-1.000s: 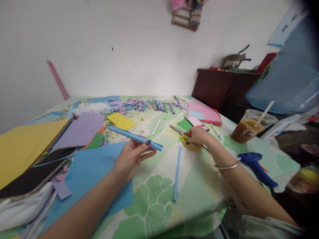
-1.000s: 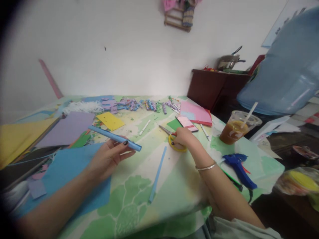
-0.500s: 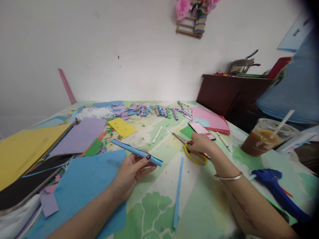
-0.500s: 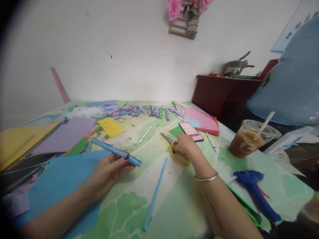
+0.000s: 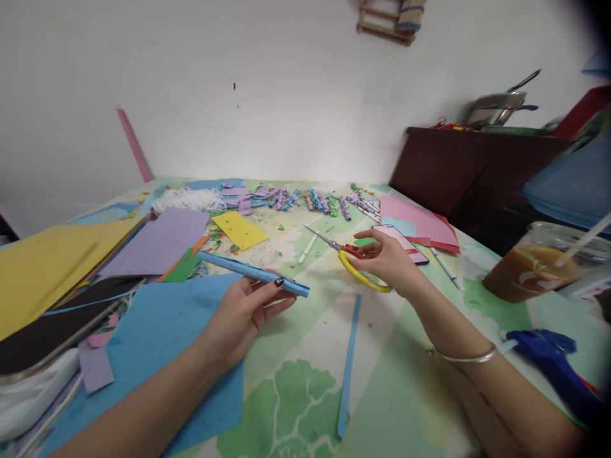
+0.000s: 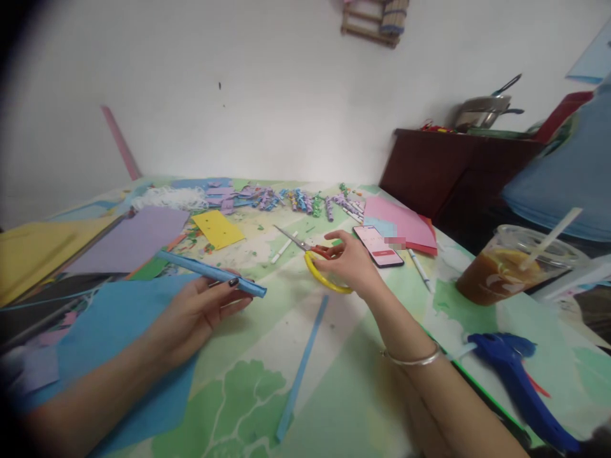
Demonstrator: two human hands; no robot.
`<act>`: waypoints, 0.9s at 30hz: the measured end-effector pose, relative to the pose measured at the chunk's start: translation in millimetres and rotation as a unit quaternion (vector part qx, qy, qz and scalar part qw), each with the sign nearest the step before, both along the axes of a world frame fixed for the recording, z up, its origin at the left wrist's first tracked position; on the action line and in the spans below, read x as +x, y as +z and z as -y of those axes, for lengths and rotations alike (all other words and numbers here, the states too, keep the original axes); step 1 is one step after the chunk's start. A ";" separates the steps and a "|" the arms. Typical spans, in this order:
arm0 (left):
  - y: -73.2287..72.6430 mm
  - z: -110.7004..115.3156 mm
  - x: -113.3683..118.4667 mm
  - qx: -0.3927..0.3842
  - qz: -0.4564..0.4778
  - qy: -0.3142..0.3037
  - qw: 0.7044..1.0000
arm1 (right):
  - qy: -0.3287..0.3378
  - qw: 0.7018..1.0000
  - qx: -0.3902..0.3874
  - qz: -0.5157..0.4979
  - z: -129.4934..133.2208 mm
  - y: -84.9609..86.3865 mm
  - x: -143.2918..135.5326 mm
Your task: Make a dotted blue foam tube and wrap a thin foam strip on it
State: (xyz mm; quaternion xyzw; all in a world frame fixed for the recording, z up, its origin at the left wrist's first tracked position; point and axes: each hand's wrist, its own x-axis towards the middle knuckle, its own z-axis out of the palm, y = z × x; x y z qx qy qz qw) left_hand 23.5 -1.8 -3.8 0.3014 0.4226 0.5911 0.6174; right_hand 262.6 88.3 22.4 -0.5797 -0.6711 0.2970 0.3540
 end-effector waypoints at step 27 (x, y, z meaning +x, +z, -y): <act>6.3 -9.0 -13.2 0.073 0.022 0.079 0.994 | 0.234 0.933 0.145 0.233 49.0 5.5 -25.7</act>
